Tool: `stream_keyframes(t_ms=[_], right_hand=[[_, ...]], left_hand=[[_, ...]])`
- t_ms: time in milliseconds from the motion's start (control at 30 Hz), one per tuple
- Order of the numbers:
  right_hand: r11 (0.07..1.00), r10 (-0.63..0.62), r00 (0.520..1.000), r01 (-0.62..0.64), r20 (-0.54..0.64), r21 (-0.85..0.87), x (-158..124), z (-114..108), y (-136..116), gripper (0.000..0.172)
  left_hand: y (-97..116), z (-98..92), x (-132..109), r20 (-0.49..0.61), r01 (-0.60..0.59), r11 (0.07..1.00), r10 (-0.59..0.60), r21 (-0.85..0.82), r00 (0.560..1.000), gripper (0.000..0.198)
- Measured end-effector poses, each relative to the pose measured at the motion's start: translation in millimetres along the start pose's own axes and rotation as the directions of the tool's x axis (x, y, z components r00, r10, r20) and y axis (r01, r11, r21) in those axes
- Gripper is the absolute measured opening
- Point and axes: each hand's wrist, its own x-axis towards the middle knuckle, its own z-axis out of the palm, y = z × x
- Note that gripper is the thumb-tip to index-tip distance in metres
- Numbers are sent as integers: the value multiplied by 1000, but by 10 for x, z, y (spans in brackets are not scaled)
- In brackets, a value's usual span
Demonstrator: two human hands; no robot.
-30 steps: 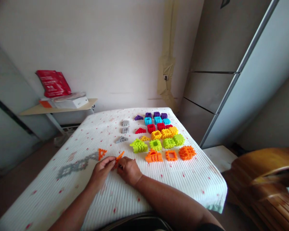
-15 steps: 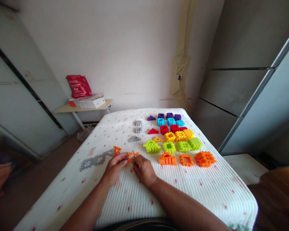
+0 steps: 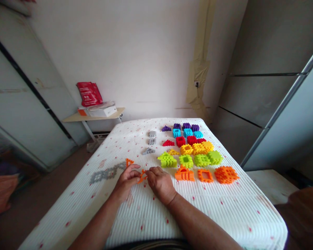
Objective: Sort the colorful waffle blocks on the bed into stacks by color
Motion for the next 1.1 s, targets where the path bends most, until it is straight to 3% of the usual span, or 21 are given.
stream_keyframes(t_ms=[367,500,600,733,933,1100], right_hand=[[997,70,996,-71,48,7,-22,51,-26,23],[997,76,996,-74,53,-38,2,-25,-94,22],[996,44,999,-43,0,-77,30,-216,-186,22],[995,75,992,-81,-101,-55,26,-643,-180,22],[947,260,962,-272,-90,-171,-155,-1205,295,19],[925,320,946,-323,-49,-200,-282,-1317,476,17]], left_hand=[[10,-20,-3,65,7,1000,-7,-1,998,43],[-21,-59,17,65,-12,998,16,-59,998,42],[-15,-90,26,57,-31,988,40,-154,998,40],[10,-110,32,41,-44,979,54,-197,998,36],[49,-68,36,38,-57,986,64,-156,997,29],[65,-52,34,29,-48,988,53,-143,998,29]])
